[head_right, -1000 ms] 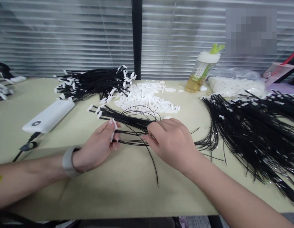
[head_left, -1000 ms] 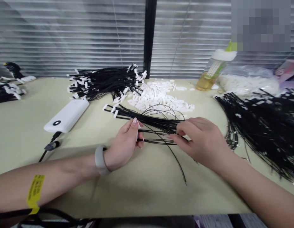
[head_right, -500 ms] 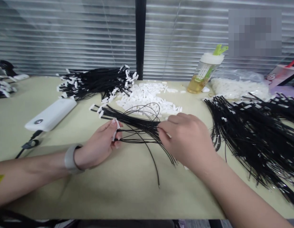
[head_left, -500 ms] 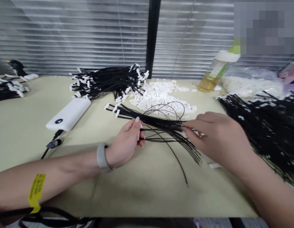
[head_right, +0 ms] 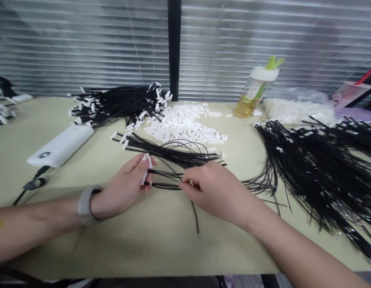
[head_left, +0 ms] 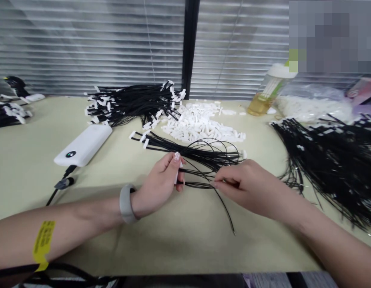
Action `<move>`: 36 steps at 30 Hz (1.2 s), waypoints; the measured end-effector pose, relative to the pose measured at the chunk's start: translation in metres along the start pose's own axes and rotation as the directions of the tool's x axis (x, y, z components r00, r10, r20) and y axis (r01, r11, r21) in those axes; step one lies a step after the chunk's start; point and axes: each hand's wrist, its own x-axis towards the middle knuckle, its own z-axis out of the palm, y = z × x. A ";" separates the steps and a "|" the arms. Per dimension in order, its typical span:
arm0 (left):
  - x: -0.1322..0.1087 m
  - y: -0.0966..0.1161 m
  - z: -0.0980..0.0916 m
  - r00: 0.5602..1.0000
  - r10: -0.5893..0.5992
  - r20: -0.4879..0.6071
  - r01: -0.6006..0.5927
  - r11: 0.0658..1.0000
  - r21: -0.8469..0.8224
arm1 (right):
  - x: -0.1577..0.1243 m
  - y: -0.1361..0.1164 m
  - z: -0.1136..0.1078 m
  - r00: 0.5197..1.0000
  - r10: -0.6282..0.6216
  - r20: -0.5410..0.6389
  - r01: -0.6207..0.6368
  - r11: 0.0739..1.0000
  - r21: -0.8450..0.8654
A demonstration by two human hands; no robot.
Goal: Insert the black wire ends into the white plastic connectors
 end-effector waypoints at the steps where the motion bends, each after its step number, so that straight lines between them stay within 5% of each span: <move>1: -0.001 0.000 0.000 1.000 0.000 0.004 0.000 1.000 0.012 | -0.001 0.000 0.000 1.000 0.010 -0.024 -0.011 0.999 -0.045; 3: -0.001 0.001 0.000 1.000 -0.003 0.014 0.003 1.000 0.026 | -0.004 0.002 -0.004 0.990 0.045 -0.135 -0.061 0.992 -0.110; 5: -0.002 0.002 0.000 1.000 -0.007 0.029 0.006 0.999 0.035 | -0.008 0.006 -0.012 0.906 0.099 -0.412 -0.149 0.985 -0.091; 6: -0.002 0.002 0.000 0.999 -0.009 0.036 0.007 0.999 0.039 | -0.008 0.009 -0.017 0.793 0.129 -0.595 -0.177 0.984 -0.024; 7: -0.002 0.003 0.000 0.999 -0.010 0.043 0.008 0.999 0.045 | -0.008 0.012 -0.022 0.631 0.162 -0.759 -0.158 0.984 0.079; 9: -0.002 0.004 0.000 0.998 -0.014 0.054 0.011 0.998 0.056 | -0.006 0.017 -0.032 0.304 0.259 -0.917 0.069 0.954 0.292; 10: -0.003 0.004 0.001 0.998 -0.015 0.058 0.012 0.998 0.060 | -0.004 0.020 -0.037 0.213 0.321 -0.923 0.233 0.901 0.367; 12: -0.003 0.005 0.001 0.998 -0.018 0.068 0.013 0.998 0.066 | -0.002 0.022 -0.042 0.167 0.408 -0.897 0.482 0.760 0.436; 15: -0.004 0.005 0.001 0.996 -0.021 0.082 0.014 0.997 0.080 | -0.005 0.019 -0.039 0.282 0.448 -0.848 0.501 0.685 0.529; 19: -0.007 0.004 0.002 0.993 -0.034 0.109 0.025 0.996 0.084 | -0.010 0.006 -0.020 0.688 0.333 -0.645 0.210 0.760 0.615; 22: -0.009 0.005 0.002 0.991 -0.047 0.127 0.036 0.996 0.086 | -0.007 -0.004 -0.006 0.859 0.166 -0.484 0.070 0.899 0.433; 26: -0.011 0.007 0.003 0.990 -0.055 0.129 0.040 0.993 0.115 | 0.002 -0.010 0.004 0.904 0.001 -0.428 0.103 0.970 0.219; 36: -0.014 0.007 0.003 0.976 -0.020 0.219 -0.018 0.985 0.169 | 0.003 -0.008 0.014 0.920 -0.113 -0.375 0.174 0.976 0.133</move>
